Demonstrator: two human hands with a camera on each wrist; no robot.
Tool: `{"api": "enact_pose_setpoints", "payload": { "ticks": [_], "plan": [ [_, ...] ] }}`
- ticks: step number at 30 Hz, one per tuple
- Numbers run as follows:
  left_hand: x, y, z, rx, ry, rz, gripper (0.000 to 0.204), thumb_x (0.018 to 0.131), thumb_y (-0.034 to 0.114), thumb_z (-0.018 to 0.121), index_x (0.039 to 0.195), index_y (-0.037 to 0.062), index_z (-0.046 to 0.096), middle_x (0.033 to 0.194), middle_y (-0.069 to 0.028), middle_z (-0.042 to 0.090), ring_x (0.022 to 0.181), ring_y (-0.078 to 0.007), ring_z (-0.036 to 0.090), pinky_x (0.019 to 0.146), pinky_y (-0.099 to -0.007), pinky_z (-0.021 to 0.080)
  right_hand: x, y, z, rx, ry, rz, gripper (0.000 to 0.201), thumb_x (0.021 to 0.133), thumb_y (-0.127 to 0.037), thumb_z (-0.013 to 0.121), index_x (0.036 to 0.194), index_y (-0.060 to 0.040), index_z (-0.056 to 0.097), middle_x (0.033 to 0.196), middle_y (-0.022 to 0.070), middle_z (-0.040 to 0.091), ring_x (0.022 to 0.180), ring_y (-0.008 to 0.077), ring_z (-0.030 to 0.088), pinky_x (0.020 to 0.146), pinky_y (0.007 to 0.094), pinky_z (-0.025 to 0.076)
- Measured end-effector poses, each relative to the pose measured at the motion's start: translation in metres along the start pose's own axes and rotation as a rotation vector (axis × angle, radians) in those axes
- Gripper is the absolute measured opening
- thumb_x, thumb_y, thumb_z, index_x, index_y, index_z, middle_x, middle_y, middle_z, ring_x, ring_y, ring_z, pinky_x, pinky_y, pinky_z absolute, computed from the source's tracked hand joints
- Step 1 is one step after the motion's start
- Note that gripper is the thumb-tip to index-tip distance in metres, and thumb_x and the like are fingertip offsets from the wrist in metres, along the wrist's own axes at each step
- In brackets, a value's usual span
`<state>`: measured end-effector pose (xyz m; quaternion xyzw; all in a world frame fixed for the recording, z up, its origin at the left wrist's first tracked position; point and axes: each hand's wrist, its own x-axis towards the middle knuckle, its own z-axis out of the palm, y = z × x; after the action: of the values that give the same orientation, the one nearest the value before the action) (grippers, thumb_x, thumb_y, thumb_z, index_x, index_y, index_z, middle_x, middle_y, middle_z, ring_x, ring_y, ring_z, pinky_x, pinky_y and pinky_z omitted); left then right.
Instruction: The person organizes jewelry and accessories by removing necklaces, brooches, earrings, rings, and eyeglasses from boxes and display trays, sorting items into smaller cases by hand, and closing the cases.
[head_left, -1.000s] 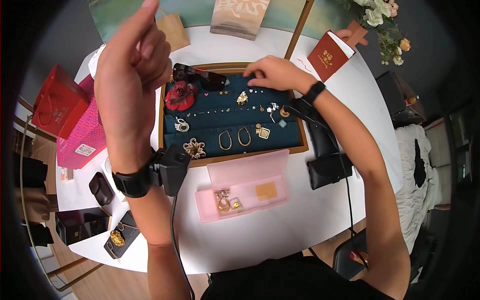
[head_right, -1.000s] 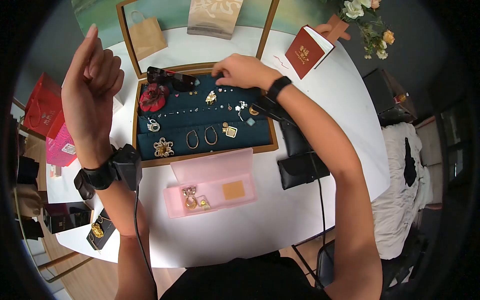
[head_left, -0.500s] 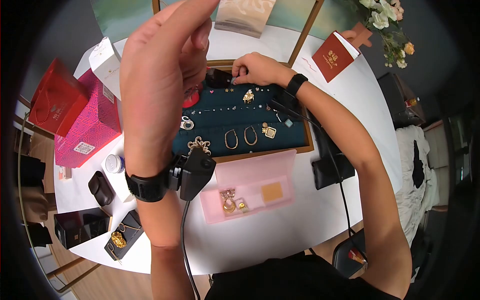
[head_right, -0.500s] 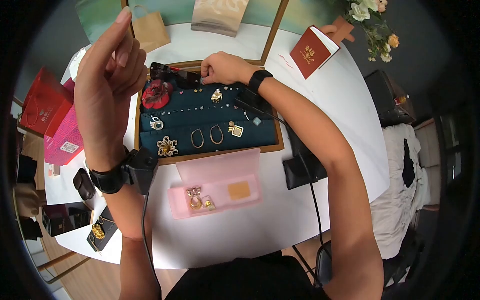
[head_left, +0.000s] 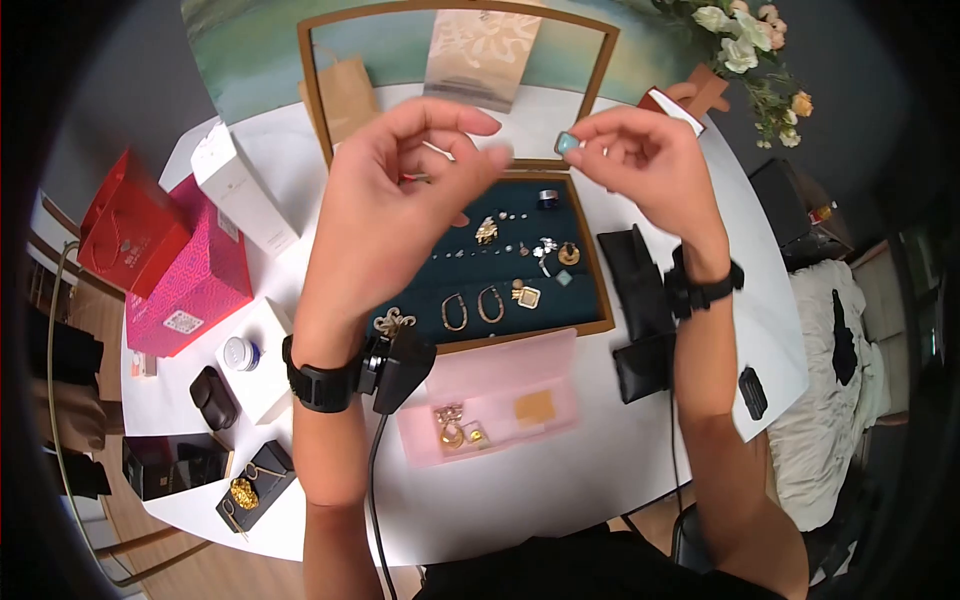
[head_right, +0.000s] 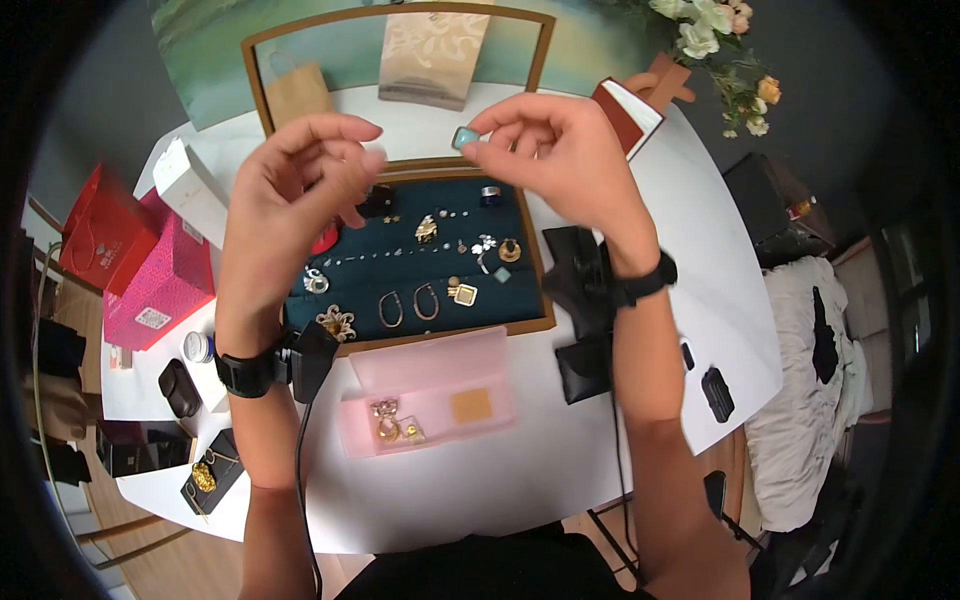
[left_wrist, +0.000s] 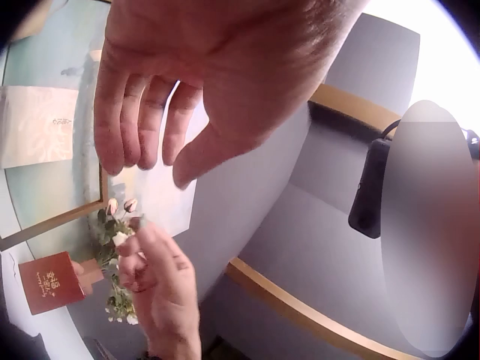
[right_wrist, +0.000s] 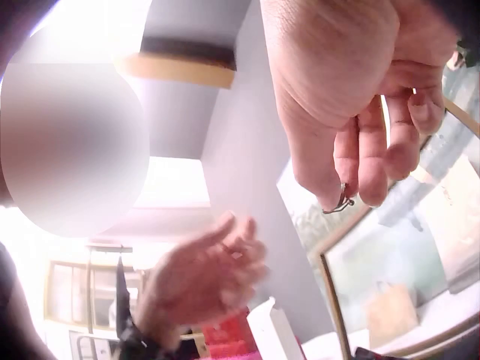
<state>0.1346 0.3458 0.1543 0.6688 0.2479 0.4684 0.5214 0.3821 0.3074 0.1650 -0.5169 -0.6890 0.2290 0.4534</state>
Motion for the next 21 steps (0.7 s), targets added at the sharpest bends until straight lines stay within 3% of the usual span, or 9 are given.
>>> {"api": "enact_pose_setpoints", "payload": {
  "ticks": [1, 2, 5, 6, 8, 13, 17, 21],
  "plan": [
    [0.000, -0.002, 0.005, 0.036, -0.052, 0.025, 0.029, 0.088, 0.001, 0.072, 0.117, -0.0020, 0.064, 0.094, -0.0036, 0.066, 0.077, -0.0073, 0.063, 0.066, -0.0206, 0.051, -0.011, -0.011, -0.001, 0.024, 0.021, 0.002, 0.022, 0.082, -0.009, 0.080, 0.099, 0.0026, 0.072, 0.074, -0.0015, 0.066, 0.061, -0.0008, 0.053, 0.056, 0.0166, 0.040],
    [-0.001, -0.002, 0.011, 0.035, -0.059, 0.030, 0.029, 0.088, 0.001, 0.072, 0.117, -0.0020, 0.064, 0.094, -0.0036, 0.066, 0.077, -0.0073, 0.063, 0.066, -0.0206, 0.051, -0.020, -0.019, -0.001, 0.052, 0.041, 0.004, 0.022, 0.082, -0.007, 0.080, 0.100, 0.0038, 0.072, 0.074, -0.0013, 0.066, 0.062, -0.0010, 0.054, 0.057, 0.0159, 0.041],
    [-0.007, 0.001, 0.029, -0.090, -0.176, 0.090, 0.048, 0.077, -0.012, 0.076, 0.122, -0.0041, 0.063, 0.113, -0.0102, 0.068, 0.095, -0.0131, 0.066, 0.088, -0.0277, 0.056, -0.039, -0.026, 0.000, 0.132, 0.062, 0.000, 0.021, 0.081, -0.005, 0.080, 0.099, 0.0021, 0.072, 0.077, -0.0001, 0.068, 0.062, -0.0007, 0.056, 0.058, 0.0159, 0.042],
    [-0.009, -0.001, 0.034, -0.084, -0.177, 0.087, 0.048, 0.077, -0.012, 0.076, 0.122, -0.0041, 0.063, 0.113, -0.0102, 0.068, 0.095, -0.0131, 0.066, 0.088, -0.0277, 0.056, -0.042, -0.025, 0.002, 0.204, 0.062, 0.008, 0.021, 0.081, -0.005, 0.080, 0.098, 0.0015, 0.072, 0.077, 0.0002, 0.068, 0.062, -0.0007, 0.056, 0.058, 0.0159, 0.042],
    [-0.012, -0.005, 0.044, 0.053, -0.147, 0.292, 0.045, 0.076, -0.010, 0.078, 0.119, -0.0037, 0.065, 0.109, -0.0091, 0.068, 0.095, -0.0131, 0.066, 0.089, -0.0276, 0.055, -0.046, -0.023, 0.005, 0.263, 0.058, 0.012, 0.020, 0.080, -0.005, 0.081, 0.098, 0.0008, 0.072, 0.077, 0.0002, 0.069, 0.062, -0.0007, 0.055, 0.058, 0.0156, 0.041],
    [-0.013, -0.010, 0.052, 0.178, -0.075, 0.395, 0.038, 0.076, -0.011, 0.077, 0.112, -0.0039, 0.070, 0.101, -0.0090, 0.066, 0.093, -0.0154, 0.065, 0.086, -0.0278, 0.055, -0.047, -0.020, 0.006, 0.254, 0.035, -0.059, 0.020, 0.081, -0.006, 0.081, 0.098, 0.0012, 0.073, 0.078, 0.0005, 0.069, 0.062, -0.0008, 0.054, 0.055, 0.0162, 0.038],
    [-0.009, -0.016, 0.052, 0.083, -0.096, 0.389, 0.036, 0.080, -0.008, 0.075, 0.115, 0.0003, 0.071, 0.095, -0.0080, 0.065, 0.088, -0.0138, 0.068, 0.079, -0.0248, 0.057, -0.048, -0.022, 0.003, 0.224, 0.061, -0.059, 0.015, 0.086, -0.008, 0.077, 0.098, 0.0007, 0.074, 0.079, 0.0004, 0.071, 0.063, 0.0005, 0.054, 0.055, 0.0181, 0.039],
    [-0.010, -0.014, 0.051, -0.145, -0.140, 0.197, 0.031, 0.093, -0.001, 0.066, 0.124, -0.0042, 0.065, 0.097, -0.0081, 0.064, 0.090, -0.0131, 0.067, 0.081, -0.0255, 0.057, -0.049, -0.024, -0.002, 0.212, 0.036, -0.091, 0.013, 0.087, -0.006, 0.075, 0.098, -0.0001, 0.075, 0.080, 0.0013, 0.071, 0.062, 0.0023, 0.054, 0.055, 0.0196, 0.040]
  ]
}}
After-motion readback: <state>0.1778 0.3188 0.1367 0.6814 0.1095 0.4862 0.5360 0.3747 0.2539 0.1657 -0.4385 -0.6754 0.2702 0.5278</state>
